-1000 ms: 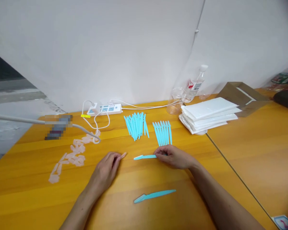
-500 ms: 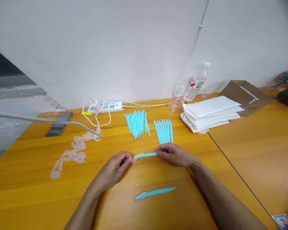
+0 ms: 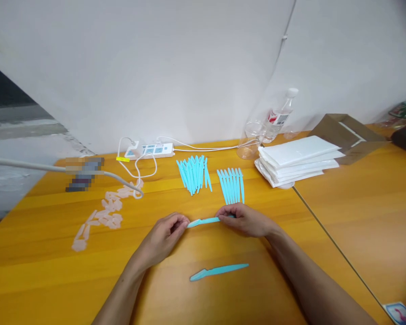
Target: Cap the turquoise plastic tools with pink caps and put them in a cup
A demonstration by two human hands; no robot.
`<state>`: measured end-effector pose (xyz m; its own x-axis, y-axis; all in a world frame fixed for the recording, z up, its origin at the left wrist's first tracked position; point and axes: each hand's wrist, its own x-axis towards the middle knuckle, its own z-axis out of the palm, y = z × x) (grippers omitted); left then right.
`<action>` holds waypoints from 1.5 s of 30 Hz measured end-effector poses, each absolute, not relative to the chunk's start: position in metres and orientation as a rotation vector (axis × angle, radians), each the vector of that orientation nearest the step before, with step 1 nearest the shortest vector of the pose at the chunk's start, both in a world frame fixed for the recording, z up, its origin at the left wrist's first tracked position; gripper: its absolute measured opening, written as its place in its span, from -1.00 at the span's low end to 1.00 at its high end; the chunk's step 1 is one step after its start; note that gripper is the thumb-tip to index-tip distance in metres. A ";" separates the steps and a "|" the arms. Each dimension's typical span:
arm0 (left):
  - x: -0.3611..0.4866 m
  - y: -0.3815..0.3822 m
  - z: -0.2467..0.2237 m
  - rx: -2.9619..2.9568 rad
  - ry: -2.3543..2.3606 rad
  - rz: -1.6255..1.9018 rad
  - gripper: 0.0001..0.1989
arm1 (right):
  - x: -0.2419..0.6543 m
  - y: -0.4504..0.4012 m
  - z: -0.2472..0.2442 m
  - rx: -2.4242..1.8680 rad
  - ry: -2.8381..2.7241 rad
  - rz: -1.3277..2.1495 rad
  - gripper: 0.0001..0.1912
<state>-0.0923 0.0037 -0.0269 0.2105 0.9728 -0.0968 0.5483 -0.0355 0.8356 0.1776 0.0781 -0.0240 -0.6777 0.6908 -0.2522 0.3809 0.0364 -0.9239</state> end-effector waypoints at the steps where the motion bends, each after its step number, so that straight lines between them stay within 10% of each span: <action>1: -0.089 0.004 -0.029 1.669 1.446 0.699 -0.70 | 0.176 0.076 -0.024 -1.095 -2.044 1.705 -0.61; 17: -0.104 0.009 -0.057 1.463 1.555 1.035 -0.60 | 0.226 0.120 -0.050 -2.075 -1.434 0.437 -0.66; 45: -0.103 0.012 -0.059 1.645 1.565 0.984 -0.72 | 0.202 0.124 -0.043 -1.958 -1.779 0.348 -0.52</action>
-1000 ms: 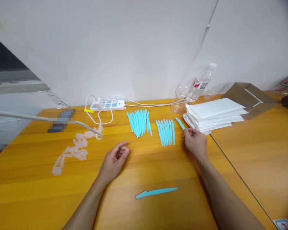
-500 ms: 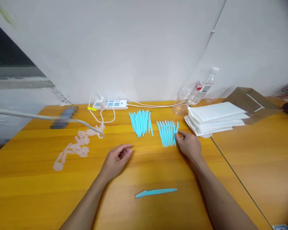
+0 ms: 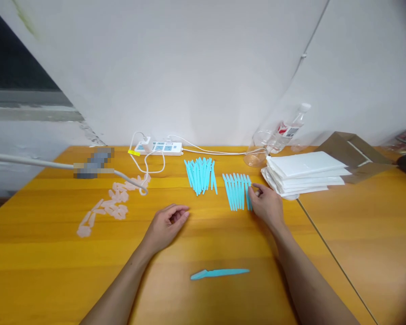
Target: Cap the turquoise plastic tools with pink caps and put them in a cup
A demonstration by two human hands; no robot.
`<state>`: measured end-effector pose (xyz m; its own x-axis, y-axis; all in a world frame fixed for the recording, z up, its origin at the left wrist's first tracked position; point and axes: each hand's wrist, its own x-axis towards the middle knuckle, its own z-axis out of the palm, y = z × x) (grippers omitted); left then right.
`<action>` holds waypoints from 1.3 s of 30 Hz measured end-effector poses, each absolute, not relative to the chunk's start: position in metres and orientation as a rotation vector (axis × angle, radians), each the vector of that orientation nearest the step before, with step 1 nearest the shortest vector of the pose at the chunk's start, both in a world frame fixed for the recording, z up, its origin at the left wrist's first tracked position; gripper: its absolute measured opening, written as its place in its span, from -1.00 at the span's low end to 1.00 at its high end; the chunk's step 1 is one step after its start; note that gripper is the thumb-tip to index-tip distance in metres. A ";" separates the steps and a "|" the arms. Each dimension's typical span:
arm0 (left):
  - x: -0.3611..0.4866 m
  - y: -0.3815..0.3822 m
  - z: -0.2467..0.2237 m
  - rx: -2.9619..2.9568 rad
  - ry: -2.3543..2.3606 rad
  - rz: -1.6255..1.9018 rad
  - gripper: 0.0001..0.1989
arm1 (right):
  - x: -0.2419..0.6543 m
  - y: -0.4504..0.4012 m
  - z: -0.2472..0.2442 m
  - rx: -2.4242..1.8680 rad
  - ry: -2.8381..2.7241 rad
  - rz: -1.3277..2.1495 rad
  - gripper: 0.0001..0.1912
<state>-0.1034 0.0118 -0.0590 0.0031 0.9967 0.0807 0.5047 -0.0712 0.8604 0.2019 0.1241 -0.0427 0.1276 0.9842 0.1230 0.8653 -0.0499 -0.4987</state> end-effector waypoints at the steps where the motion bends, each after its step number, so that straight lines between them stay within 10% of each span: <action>1: -0.103 0.012 -0.059 1.637 1.561 0.990 -0.72 | 0.191 0.127 -0.039 -1.910 -1.801 0.326 -0.52; 22: -0.199 -0.028 -0.018 1.794 1.984 0.883 -0.70 | 0.125 0.146 -0.007 -1.652 -1.796 0.545 -0.86; 30: -0.264 -0.057 -0.039 2.175 2.469 0.221 -0.66 | 0.152 0.062 -0.028 -1.231 -2.145 0.734 -0.91; 39: -0.211 -0.058 -0.040 2.062 2.080 0.507 -0.75 | 0.153 0.057 -0.048 -0.980 -2.255 0.778 -0.86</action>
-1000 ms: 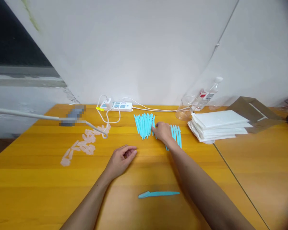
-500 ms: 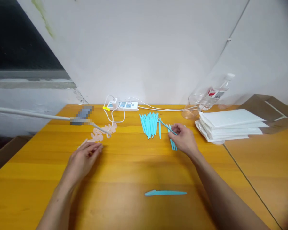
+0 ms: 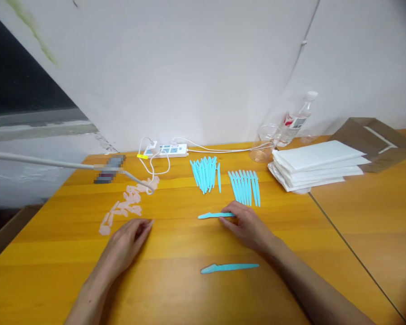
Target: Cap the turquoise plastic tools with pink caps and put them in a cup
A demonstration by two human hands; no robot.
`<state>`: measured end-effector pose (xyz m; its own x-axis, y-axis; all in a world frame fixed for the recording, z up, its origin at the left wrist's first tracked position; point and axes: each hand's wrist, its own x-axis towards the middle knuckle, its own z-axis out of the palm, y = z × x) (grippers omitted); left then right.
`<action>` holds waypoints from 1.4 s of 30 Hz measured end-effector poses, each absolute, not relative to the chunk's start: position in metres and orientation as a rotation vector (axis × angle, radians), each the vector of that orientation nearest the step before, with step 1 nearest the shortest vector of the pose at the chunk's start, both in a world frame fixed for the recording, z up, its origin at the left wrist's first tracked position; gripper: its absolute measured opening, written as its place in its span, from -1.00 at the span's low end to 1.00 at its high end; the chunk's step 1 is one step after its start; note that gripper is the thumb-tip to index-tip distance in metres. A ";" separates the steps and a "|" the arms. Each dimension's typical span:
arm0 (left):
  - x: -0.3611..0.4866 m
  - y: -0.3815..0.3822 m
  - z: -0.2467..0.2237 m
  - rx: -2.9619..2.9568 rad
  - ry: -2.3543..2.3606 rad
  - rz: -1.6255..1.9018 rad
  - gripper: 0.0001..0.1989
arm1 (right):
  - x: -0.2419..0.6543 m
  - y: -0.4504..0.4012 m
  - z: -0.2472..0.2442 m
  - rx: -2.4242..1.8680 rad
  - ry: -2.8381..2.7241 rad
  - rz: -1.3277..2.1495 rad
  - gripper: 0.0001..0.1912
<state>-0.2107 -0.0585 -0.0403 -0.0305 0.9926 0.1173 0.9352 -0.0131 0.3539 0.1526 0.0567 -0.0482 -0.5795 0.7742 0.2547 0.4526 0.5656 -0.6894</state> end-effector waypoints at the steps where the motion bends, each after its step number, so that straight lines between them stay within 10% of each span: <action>1: -0.198 -0.055 -0.040 2.018 2.040 0.534 -0.74 | 0.152 0.056 -0.050 -0.969 -2.264 0.779 -0.86; 14: -0.100 -0.007 -0.036 2.164 1.625 0.657 -0.75 | 0.158 0.057 -0.055 -1.038 -2.246 0.781 -0.84; 24: -0.022 0.017 -0.042 2.348 1.679 0.584 -0.59 | 0.162 0.072 -0.048 -1.244 -1.453 1.465 -0.62; 42: -0.103 0.010 -0.049 0.958 1.296 0.879 -0.49 | 0.158 0.056 -0.059 -1.245 -2.105 0.689 -0.84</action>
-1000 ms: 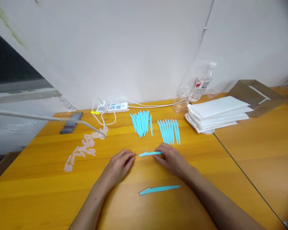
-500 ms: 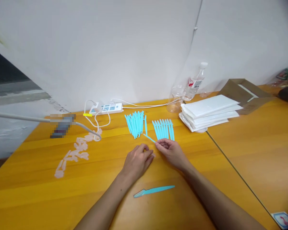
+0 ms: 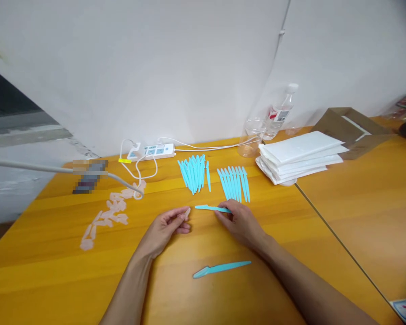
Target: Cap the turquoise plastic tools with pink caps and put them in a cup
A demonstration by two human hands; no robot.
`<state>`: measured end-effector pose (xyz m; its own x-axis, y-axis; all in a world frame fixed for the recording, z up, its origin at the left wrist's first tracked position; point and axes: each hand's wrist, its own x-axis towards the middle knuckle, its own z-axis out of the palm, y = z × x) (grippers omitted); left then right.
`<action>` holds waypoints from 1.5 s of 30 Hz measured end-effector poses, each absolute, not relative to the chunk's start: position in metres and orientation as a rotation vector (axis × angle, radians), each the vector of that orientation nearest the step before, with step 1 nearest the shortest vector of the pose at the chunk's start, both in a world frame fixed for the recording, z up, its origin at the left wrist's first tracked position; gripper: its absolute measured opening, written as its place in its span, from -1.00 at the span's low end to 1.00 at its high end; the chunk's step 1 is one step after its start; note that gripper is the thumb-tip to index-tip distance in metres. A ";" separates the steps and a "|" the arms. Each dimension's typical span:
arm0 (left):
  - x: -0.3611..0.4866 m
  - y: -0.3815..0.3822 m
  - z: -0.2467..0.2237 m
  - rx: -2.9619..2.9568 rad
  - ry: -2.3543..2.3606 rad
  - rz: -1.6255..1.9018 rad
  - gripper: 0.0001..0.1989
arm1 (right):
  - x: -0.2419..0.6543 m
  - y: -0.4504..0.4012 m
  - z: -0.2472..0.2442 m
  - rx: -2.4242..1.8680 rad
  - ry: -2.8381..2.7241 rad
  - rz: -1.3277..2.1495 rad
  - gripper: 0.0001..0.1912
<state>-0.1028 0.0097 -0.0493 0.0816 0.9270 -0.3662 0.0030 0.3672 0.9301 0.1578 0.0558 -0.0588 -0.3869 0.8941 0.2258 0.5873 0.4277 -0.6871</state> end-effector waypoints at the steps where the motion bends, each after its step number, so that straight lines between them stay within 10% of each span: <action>1: -0.103 0.010 -0.050 0.973 1.300 0.876 -0.50 | 0.157 0.056 -0.060 -1.239 -2.116 0.676 -0.84; 10: -0.095 0.015 -0.048 1.713 1.510 1.076 -0.83 | 0.156 0.058 -0.059 -1.227 -2.111 0.712 -0.82; 20: -0.096 0.020 -0.052 0.854 1.386 1.165 -0.57 | 0.155 0.056 -0.064 -1.182 -2.111 0.691 -0.83; 45: -0.071 0.010 -0.039 1.607 1.575 0.848 -0.67 | 0.149 0.051 -0.066 -1.003 -2.264 0.543 -0.86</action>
